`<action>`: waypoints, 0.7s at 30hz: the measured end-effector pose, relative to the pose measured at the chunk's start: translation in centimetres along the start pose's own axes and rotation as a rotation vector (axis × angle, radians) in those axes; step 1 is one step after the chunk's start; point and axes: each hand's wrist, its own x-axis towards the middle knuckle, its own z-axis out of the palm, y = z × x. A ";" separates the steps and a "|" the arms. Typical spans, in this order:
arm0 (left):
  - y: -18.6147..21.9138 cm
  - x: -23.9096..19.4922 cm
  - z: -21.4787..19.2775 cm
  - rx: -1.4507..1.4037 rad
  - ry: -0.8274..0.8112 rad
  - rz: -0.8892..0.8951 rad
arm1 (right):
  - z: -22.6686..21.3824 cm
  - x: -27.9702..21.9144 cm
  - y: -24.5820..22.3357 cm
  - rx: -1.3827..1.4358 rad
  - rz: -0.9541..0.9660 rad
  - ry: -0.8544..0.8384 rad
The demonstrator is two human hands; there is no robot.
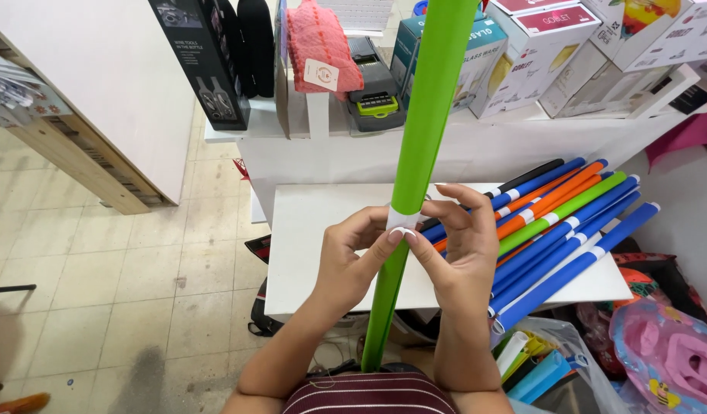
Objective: Labeling rolls of wrapping paper by writing on labels, cutting them to size, and sticking them onto the rolls.
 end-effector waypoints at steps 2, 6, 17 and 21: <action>0.0 0.0 0.0 0.025 0.014 0.002 | 0.0 0.1 0.1 0.032 0.011 -0.002; -0.3 -0.2 0.1 0.056 0.010 -0.009 | -0.1 -0.1 0.7 0.186 0.051 -0.001; -1.9 -0.6 0.3 0.110 0.026 -0.019 | 0.4 -0.7 0.9 0.254 0.062 0.019; -3.3 -1.0 0.1 0.122 0.008 -0.015 | 0.7 -0.8 0.1 0.261 0.089 0.020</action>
